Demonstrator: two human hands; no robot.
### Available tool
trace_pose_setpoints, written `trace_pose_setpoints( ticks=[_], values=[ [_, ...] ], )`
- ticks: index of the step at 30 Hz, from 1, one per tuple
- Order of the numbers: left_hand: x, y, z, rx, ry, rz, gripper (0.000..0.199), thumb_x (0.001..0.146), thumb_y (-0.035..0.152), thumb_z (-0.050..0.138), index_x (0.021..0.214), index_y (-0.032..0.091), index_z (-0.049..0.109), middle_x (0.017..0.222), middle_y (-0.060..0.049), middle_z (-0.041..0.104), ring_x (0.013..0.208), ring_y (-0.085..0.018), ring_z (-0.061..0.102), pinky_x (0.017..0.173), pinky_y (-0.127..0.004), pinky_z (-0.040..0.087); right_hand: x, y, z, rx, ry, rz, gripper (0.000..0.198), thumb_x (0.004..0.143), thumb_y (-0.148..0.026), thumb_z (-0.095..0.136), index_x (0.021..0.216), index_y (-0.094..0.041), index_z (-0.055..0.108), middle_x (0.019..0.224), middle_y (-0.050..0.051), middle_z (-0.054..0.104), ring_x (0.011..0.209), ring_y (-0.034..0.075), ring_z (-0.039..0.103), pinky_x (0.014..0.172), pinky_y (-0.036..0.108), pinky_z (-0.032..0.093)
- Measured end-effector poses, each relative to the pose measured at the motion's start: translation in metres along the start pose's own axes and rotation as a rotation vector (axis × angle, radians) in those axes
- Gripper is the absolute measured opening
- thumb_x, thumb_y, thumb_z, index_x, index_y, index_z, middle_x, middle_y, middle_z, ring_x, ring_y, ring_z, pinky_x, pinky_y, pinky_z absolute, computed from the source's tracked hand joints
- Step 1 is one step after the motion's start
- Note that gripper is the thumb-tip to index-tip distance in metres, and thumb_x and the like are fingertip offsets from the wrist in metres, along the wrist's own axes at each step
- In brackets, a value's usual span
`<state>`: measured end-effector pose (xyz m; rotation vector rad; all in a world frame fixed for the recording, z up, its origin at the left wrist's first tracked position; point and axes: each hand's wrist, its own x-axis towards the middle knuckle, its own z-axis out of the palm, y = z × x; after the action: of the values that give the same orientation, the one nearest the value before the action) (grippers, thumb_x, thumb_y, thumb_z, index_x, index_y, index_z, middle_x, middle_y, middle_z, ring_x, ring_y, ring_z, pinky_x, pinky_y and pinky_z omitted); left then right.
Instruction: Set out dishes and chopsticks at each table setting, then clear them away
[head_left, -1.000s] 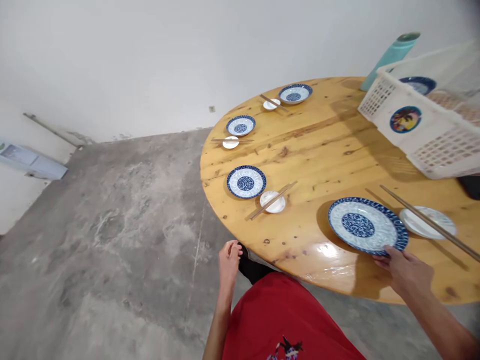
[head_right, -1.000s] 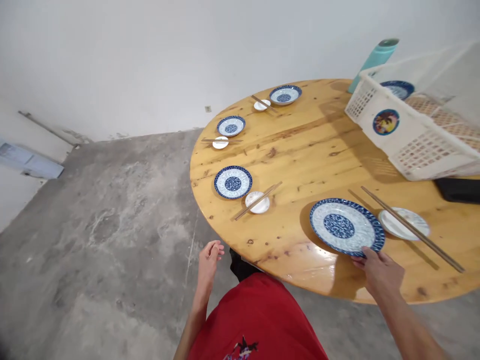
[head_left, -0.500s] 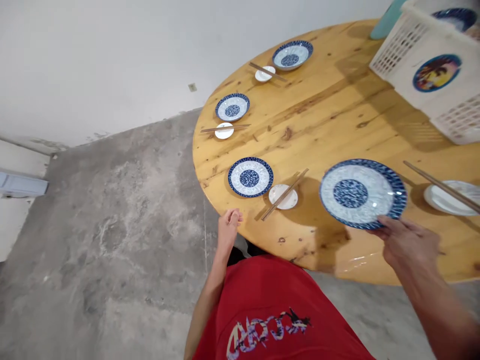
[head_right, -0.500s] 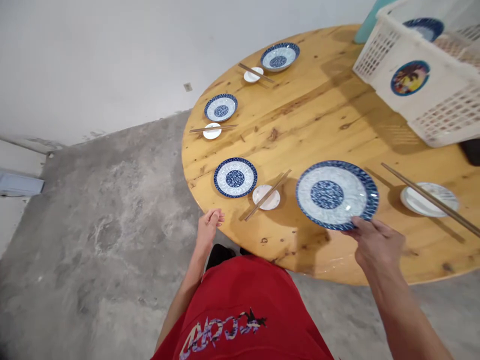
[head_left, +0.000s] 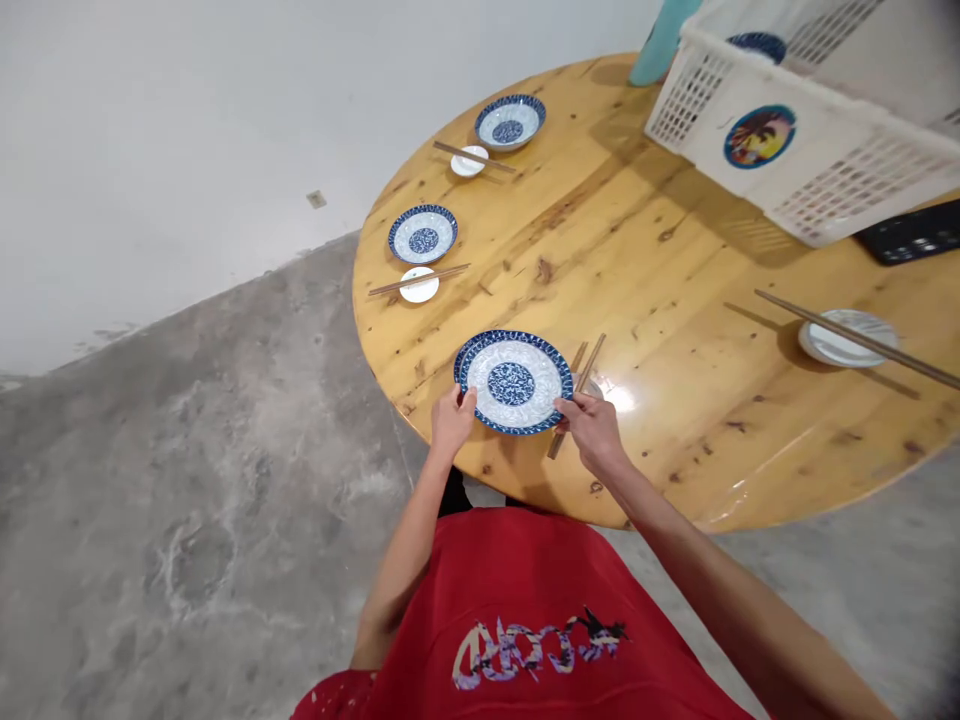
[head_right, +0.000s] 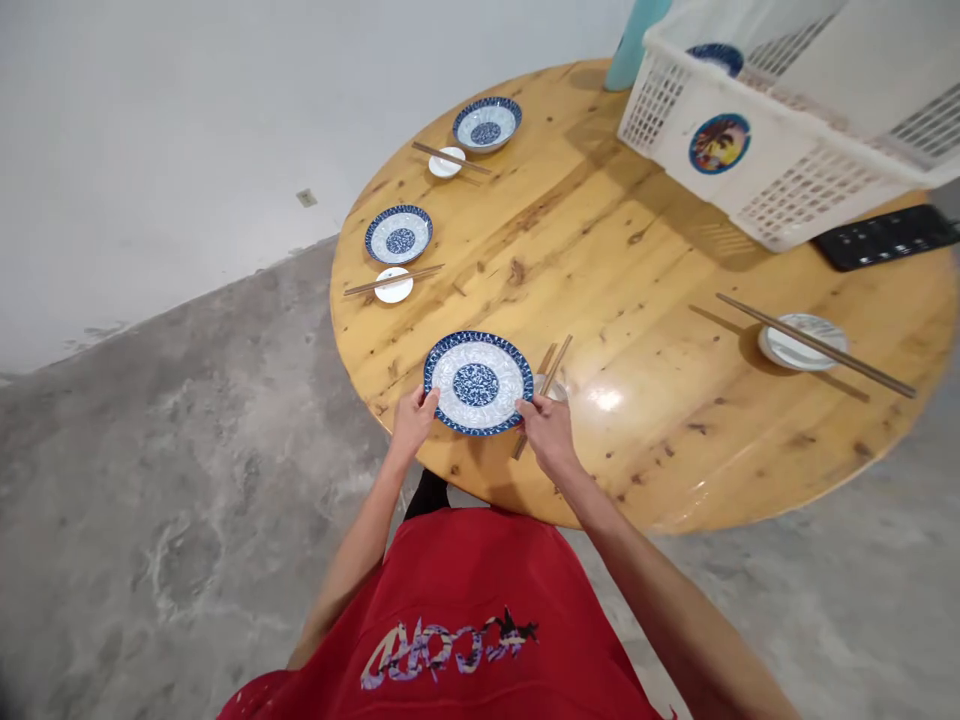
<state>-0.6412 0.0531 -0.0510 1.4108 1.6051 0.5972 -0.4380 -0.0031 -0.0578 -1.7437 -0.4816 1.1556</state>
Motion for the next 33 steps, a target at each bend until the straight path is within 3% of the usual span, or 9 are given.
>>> trace_pose_setpoints(
  ticks=[3, 8, 15, 19, 24, 33],
  values=[
    [0.029, -0.009, -0.015, 0.171, -0.058, 0.083, 0.03, 0.092, 0.026, 0.054, 0.062, 0.021, 0.05, 0.057, 0.0, 0.051, 0.063, -0.018, 0.052, 0.069, -0.028, 0.039, -0.001, 0.009, 0.023, -0.035, 0.061, 0.034, 0.018, 0.069, -0.027, 0.068, 0.057, -0.018, 0.058, 0.053, -0.001, 0.058, 0.049, 0.012, 0.05, 0.045, 0.022, 0.043],
    [0.066, -0.014, -0.025, 0.418, -0.205, 0.136, 0.031, 0.095, 0.031, 0.053, 0.068, 0.019, 0.063, 0.065, -0.006, 0.064, 0.072, -0.023, 0.063, 0.071, -0.029, 0.04, 0.0, 0.022, 0.038, -0.132, 0.131, 0.056, 0.022, 0.075, -0.029, 0.068, 0.059, -0.019, 0.056, 0.053, 0.0, 0.059, 0.053, 0.015, 0.057, 0.05, 0.023, 0.046],
    [0.088, -0.007, -0.032, 0.743, -0.335, 0.097, 0.032, 0.099, 0.044, 0.054, 0.095, 0.021, 0.076, 0.101, -0.011, 0.079, 0.1, -0.026, 0.071, 0.081, -0.03, 0.047, -0.002, 0.014, 0.045, -0.676, 0.121, 0.086, 0.034, 0.091, -0.034, 0.06, 0.06, -0.021, 0.053, 0.056, 0.002, 0.066, 0.057, 0.019, 0.065, 0.063, 0.028, 0.042],
    [0.098, -0.001, -0.036, 0.841, -0.38, 0.138, 0.04, 0.099, 0.052, 0.052, 0.105, 0.022, 0.078, 0.11, -0.013, 0.078, 0.108, -0.028, 0.071, 0.085, -0.032, 0.05, 0.002, 0.015, 0.048, -0.843, 0.107, 0.132, 0.038, 0.095, -0.038, 0.056, 0.062, -0.021, 0.054, 0.062, 0.004, 0.069, 0.063, 0.02, 0.068, 0.064, 0.029, 0.04],
    [0.107, 0.0, -0.035, 0.909, -0.419, 0.196, 0.057, 0.101, 0.064, 0.041, 0.109, 0.022, 0.078, 0.113, -0.015, 0.077, 0.11, -0.029, 0.072, 0.088, -0.035, 0.052, 0.007, 0.025, 0.049, -1.089, 0.141, 0.09, 0.041, 0.098, -0.045, 0.05, 0.07, -0.019, 0.063, 0.074, 0.011, 0.072, 0.083, 0.028, 0.07, 0.065, 0.032, 0.038],
    [0.11, -0.006, -0.031, 0.938, -0.399, 0.239, 0.057, 0.101, 0.064, 0.041, 0.111, 0.022, 0.078, 0.111, -0.015, 0.077, 0.11, -0.03, 0.072, 0.089, -0.037, 0.053, 0.009, 0.022, 0.054, -1.256, 0.106, 0.086, 0.052, 0.105, -0.046, 0.04, 0.096, -0.01, 0.076, 0.102, 0.022, 0.075, 0.099, 0.033, 0.071, 0.074, 0.034, 0.046]
  ],
)
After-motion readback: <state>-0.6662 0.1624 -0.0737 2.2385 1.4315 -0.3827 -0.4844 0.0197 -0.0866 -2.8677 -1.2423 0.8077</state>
